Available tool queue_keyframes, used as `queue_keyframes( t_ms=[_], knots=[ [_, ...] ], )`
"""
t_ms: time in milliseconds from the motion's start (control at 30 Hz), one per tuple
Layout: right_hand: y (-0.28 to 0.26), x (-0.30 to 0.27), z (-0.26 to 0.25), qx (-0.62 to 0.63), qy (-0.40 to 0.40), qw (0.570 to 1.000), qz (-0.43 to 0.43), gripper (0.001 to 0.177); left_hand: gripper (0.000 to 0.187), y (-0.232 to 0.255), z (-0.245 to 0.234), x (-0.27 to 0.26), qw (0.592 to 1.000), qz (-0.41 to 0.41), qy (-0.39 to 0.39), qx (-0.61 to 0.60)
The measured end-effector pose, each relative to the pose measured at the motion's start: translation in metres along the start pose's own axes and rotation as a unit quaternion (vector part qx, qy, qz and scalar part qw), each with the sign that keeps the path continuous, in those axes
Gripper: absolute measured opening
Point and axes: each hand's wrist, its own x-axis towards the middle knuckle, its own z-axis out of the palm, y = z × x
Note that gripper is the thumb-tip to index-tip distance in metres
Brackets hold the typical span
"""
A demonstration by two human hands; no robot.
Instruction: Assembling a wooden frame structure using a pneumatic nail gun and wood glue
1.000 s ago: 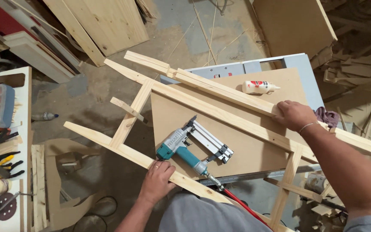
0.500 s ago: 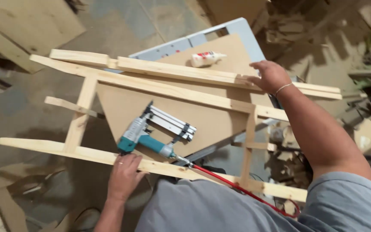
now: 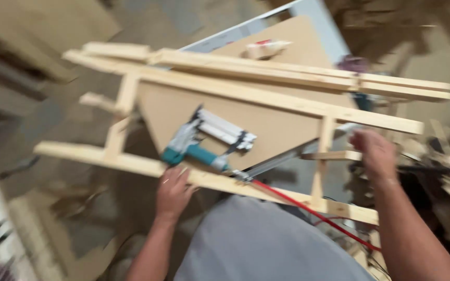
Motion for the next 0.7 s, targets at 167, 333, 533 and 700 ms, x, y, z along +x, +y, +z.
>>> queue_keyframes(
  t_ms=[167, 333, 533, 700],
  knots=[
    [-0.018, -0.051, 0.017, -0.148, -0.02, 0.978, -0.147, 0.053, 0.057, 0.007, -0.017, 0.014, 1.0, 0.017, 0.015, 0.018],
    [-0.031, -0.081, 0.034, 0.053, 0.04, 0.996, -0.062, 0.035, 0.049, 0.01, -0.021, 0.018, 0.999, 0.023, 0.021, 0.044],
    [-0.011, -0.081, 0.043, 0.091, 0.016, 0.99, -0.109, 0.022, 0.05, -0.008, -0.009, 0.001, 0.997, -0.006, 0.049, 0.061],
    [-0.021, -0.083, 0.045, 0.095, 0.013, 0.993, -0.07, 0.021, 0.056, 0.004, -0.025, 0.01, 0.998, -0.002, 0.021, 0.064]
  ],
)
